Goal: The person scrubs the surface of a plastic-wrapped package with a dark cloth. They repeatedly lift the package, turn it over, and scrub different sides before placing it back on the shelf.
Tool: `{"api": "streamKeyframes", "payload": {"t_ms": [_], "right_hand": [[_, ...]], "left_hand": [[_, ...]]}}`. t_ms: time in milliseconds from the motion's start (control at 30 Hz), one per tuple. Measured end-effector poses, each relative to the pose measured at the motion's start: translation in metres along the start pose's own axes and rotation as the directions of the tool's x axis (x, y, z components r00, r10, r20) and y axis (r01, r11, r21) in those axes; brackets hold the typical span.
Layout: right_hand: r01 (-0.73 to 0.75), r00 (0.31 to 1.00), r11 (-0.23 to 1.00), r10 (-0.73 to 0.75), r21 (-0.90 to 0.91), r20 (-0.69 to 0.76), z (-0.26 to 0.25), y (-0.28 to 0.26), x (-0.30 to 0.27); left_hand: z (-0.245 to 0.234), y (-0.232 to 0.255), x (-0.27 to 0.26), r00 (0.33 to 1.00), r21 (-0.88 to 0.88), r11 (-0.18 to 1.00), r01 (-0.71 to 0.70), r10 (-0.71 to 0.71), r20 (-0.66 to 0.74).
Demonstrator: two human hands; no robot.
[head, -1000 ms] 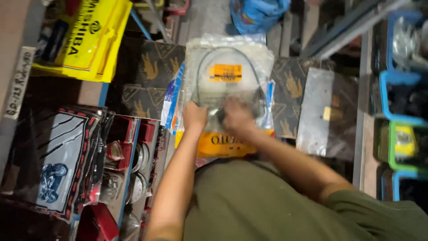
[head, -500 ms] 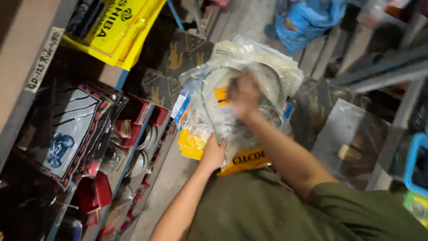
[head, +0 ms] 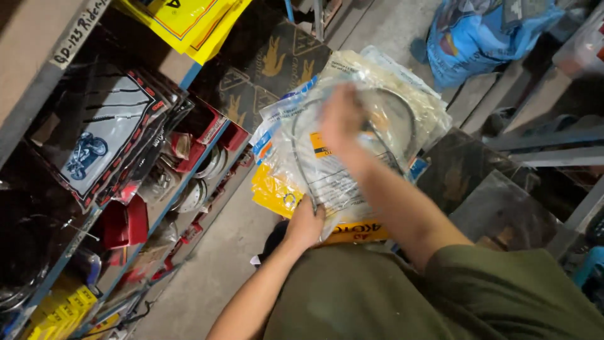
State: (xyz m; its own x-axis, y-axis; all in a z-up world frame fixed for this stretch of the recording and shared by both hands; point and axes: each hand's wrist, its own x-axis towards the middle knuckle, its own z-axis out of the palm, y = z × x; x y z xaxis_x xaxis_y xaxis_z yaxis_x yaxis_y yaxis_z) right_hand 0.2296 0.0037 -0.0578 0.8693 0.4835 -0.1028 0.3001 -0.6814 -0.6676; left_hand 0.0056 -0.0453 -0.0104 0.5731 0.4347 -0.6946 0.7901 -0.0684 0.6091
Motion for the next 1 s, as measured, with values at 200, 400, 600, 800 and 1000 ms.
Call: {"api": "streamKeyframes", "payload": {"t_ms": [200,400,600,800,1000], "right_hand": [[0.897,0.426,0.442,-0.853,-0.015,0.303,0.046,0.013,-0.036],[0.382,0.901,0.784,-0.434,-0.489,0.008,0.001,0.053,0.020],[0.289,0.955,0.935,-0.268,-0.205,0.124,0.042,0.027,-0.133],[0.562,0.709,0.626,-0.701,-0.540,-0.075,-0.022,0.140,-0.171],[-0.094,0.836,0.547,-0.411,-0.832,-0.365,0.032,0.150,-0.201]], "left_hand": [[0.011,-0.020,0.005,0.997,-0.035,0.998,0.061,-0.062,-0.046],[0.011,-0.003,-0.010,0.978,-0.426,0.905,-0.018,-0.073,-0.195],[-0.014,-0.003,0.050,0.976,-0.915,0.375,-0.149,-0.091,-0.197],[-0.013,-0.034,0.074,0.947,-0.904,0.365,-0.224,-0.138,-0.290],[-0.021,-0.017,0.069,0.974,-0.926,0.308,-0.217,-0.001,-0.228]]}}
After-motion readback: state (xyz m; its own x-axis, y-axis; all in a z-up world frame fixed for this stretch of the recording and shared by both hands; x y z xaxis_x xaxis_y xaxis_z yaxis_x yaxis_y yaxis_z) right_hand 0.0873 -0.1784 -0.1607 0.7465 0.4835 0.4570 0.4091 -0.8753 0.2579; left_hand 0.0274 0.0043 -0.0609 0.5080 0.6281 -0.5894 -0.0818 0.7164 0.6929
